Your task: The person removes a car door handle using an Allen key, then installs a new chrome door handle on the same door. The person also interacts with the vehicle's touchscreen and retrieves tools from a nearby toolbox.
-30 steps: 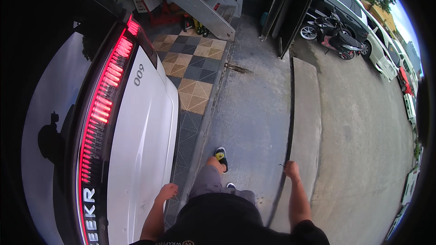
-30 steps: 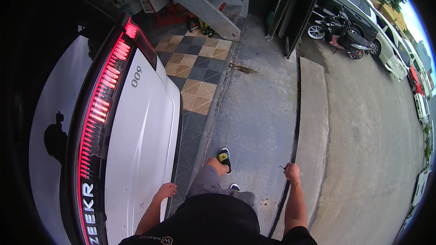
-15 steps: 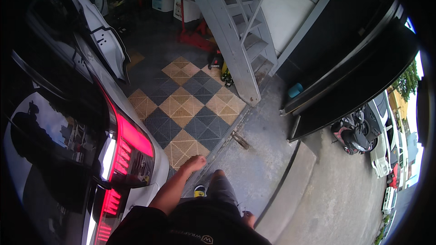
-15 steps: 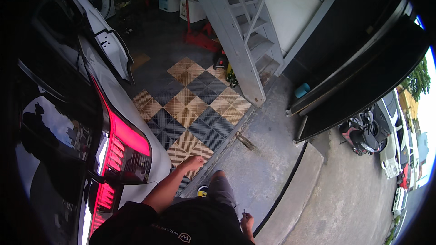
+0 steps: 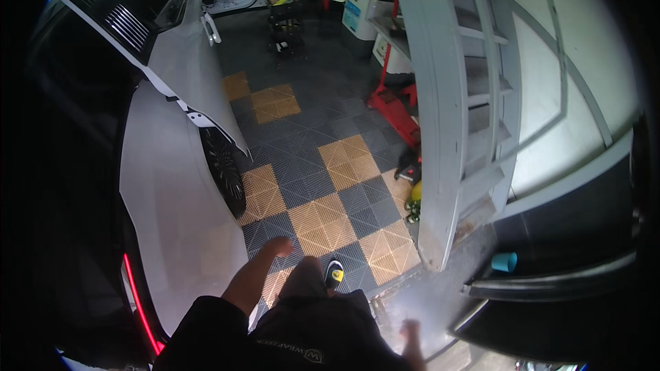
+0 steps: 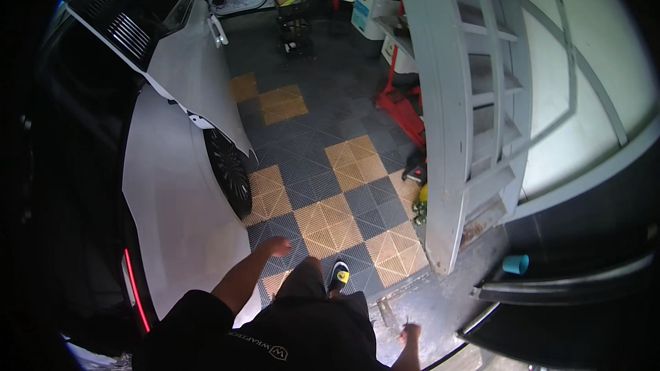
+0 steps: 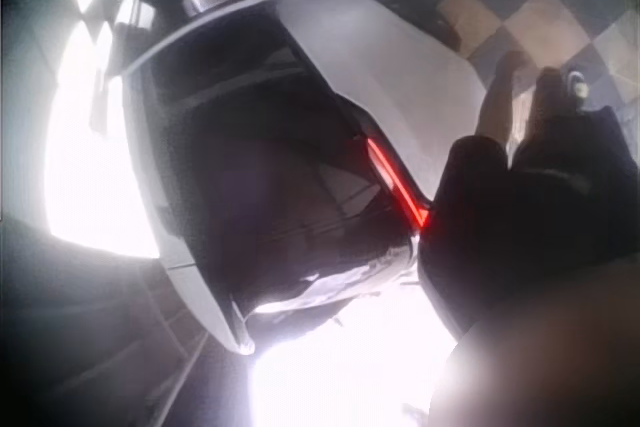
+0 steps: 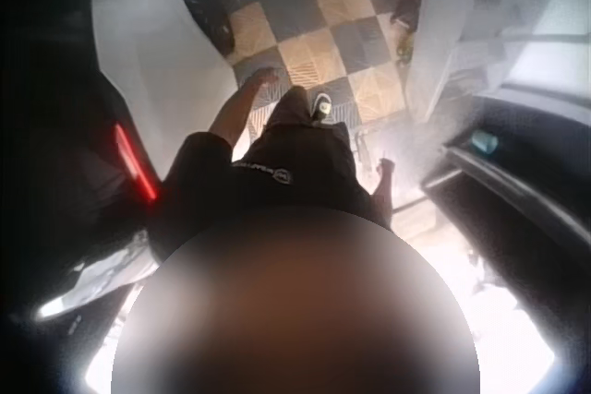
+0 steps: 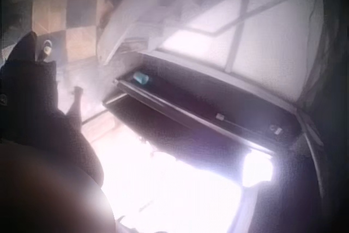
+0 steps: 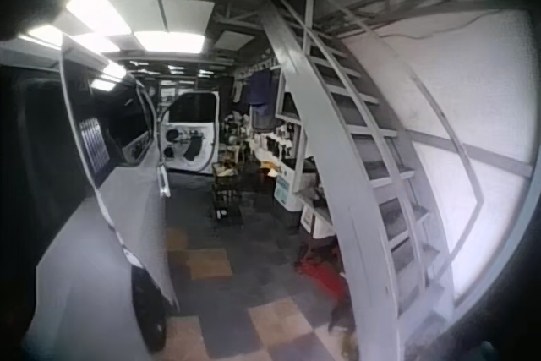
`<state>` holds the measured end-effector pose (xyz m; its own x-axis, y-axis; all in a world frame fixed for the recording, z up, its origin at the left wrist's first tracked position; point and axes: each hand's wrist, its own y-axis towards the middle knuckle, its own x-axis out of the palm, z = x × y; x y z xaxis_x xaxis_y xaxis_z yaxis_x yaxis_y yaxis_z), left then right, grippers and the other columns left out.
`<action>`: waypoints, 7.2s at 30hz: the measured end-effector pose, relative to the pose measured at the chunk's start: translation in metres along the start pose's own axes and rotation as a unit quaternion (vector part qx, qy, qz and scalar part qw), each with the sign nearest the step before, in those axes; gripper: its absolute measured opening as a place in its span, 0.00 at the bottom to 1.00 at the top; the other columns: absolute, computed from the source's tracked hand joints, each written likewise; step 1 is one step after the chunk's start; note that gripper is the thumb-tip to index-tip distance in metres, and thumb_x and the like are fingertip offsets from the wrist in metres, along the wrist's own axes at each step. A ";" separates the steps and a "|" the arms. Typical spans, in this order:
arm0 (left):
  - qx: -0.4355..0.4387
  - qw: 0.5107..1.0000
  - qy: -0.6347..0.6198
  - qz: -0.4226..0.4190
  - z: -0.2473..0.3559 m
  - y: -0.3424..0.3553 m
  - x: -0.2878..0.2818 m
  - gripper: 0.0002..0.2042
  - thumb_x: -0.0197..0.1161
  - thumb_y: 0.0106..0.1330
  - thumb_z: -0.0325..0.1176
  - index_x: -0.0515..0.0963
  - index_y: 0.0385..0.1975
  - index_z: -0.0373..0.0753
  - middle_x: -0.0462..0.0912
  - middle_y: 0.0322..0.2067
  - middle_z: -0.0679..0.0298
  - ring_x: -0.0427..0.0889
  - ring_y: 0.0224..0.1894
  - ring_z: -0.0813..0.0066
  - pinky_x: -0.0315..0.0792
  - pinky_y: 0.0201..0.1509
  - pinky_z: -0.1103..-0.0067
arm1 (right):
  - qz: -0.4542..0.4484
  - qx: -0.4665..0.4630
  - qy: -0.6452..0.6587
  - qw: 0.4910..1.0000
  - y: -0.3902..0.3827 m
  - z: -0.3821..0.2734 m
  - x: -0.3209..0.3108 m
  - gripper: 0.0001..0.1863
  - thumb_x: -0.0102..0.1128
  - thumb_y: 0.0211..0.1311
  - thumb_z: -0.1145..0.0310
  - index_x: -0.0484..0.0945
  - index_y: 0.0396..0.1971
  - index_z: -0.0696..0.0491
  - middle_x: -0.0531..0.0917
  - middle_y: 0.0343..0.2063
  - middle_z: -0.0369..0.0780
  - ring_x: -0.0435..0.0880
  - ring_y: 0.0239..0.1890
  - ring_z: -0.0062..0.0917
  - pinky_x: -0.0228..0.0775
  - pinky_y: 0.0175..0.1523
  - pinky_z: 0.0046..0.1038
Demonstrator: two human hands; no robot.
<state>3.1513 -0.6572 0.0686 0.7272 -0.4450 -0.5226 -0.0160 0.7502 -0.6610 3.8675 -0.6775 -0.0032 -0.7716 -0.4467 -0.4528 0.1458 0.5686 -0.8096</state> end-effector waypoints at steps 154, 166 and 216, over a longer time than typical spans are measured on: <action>0.142 -0.171 -0.476 0.851 -0.401 0.655 -1.542 0.26 0.82 0.52 0.26 0.79 0.51 0.29 0.88 0.45 0.50 0.89 0.51 0.56 0.84 0.58 0.62 | -0.527 -0.161 -0.829 0.099 -0.076 -2.320 1.239 0.38 0.49 0.77 0.48 0.75 0.52 0.78 0.85 0.37 0.67 0.88 0.20 0.45 0.82 0.19 0.36; 0.172 -0.181 -0.439 0.863 -0.403 0.662 -1.551 0.27 0.77 0.60 0.24 0.75 0.59 0.26 0.87 0.49 0.46 0.88 0.53 0.59 0.82 0.61 0.63 | -0.498 -0.056 -0.859 0.104 -0.101 -2.322 1.234 0.20 0.52 0.84 0.58 0.79 0.57 0.59 0.89 0.35 0.48 0.89 0.25 0.29 0.82 0.24 0.27; 0.228 -0.162 -0.463 0.841 -0.431 0.666 -1.542 0.35 0.70 0.62 0.22 0.65 0.71 0.35 0.80 0.53 0.52 0.84 0.57 0.51 0.81 0.62 0.59 | -0.521 -0.213 -0.821 -0.100 -0.094 -2.315 1.222 0.38 0.60 0.70 0.75 0.62 0.79 0.56 0.88 0.51 0.42 0.82 0.41 0.20 0.77 0.49 0.26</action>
<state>1.7238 0.3174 0.2020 -0.4465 0.1260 0.8859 -0.5322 -0.8333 -0.1497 1.4774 0.3224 0.3843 0.7882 0.6153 0.0128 0.4190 -0.5213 -0.7434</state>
